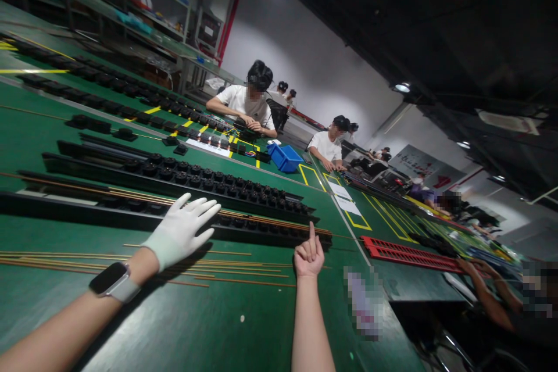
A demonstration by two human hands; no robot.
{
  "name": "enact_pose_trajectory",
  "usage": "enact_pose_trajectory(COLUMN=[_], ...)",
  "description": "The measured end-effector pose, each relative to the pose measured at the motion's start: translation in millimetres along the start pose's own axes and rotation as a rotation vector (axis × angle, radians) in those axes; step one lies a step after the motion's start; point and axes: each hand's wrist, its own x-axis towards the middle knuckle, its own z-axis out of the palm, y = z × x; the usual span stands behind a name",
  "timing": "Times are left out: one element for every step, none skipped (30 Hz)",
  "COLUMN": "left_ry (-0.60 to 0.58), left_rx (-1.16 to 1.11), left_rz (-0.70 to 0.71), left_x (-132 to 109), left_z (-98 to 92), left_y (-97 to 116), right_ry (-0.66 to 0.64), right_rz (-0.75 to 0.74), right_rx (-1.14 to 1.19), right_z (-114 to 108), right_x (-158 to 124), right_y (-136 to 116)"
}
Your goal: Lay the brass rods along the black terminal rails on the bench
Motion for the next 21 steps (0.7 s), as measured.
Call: enact_pose_trajectory(left_ry=[0.002, 0.005, 0.008, 0.011, 0.013, 0.014, 0.016, 0.017, 0.019, 0.022, 0.025, 0.027, 0.027, 0.026, 0.024, 0.022, 0.02, 0.019, 0.019, 0.019, 0.021], left_rx=[0.0, -0.003, -0.005, -0.007, -0.007, -0.006, -0.004, -0.003, -0.004, -0.006, -0.008, -0.01, -0.011, -0.01, -0.007, -0.004, 0.0, 0.002, 0.003, 0.003, 0.002], left_rz=[0.002, 0.004, 0.006, 0.008, 0.01, 0.011, 0.012, 0.012, 0.013, 0.013, 0.012, 0.012, 0.011, 0.011, 0.01, 0.01, 0.01, 0.01, 0.011, 0.012, 0.011], left_x=[0, 0, 0, 0, 0, 0, 0, 0, 0, 0, 0, 0, 0, 0, -1, -1, -1, -1, -1, -1, -1], left_z=[0.0, 0.0, -0.1, -0.1, -0.1, -0.1, 0.0, 0.2, 0.4, 0.6, 0.8, 1.0, 1.1, 1.1, 1.1, 1.1, 1.1, 1.1, 1.0, 0.9, 0.8], left_y=[0, 0, 0, 0, 0, 0, 0, 0, 0, 0, 0, -1, -1, -1, -1, -1, -1, -1, 0, 0, 0], right_ry=[-0.006, -0.013, -0.017, -0.019, -0.02, -0.019, -0.019, -0.018, -0.016, -0.014, -0.01, -0.008, -0.006, -0.005, -0.003, -0.003, -0.005, -0.009, -0.013, -0.015, -0.015], right_rz=[0.0, 0.0, 0.002, 0.005, 0.008, 0.01, 0.016, 0.025, 0.038, 0.052, 0.064, 0.075, 0.086, 0.098, 0.112, 0.121, 0.126, 0.129, 0.134, 0.143, 0.155], right_rx=[0.0, 0.003, 0.009, 0.02, 0.033, 0.049, 0.062, 0.07, 0.07, 0.067, 0.066, 0.066, 0.067, 0.067, 0.067, 0.066, 0.062, 0.057, 0.054, 0.05, 0.047], right_z=[1, 2, 3, 4, 5, 6, 8, 9, 10, 12, 13, 14, 15, 16, 16, 17, 17, 17, 17, 17, 16], right_x=[0, 0, -1, -1, -1, -2, -2, -3, -3, -3, -4, -4, -4, -4, -4, -4, -4, -4, -4, -3, -3], right_y=[1, 1, 2, 2, 2, 3, 3, 4, 5, 6, 7, 8, 9, 10, 11, 12, 13, 13, 14, 14, 15])
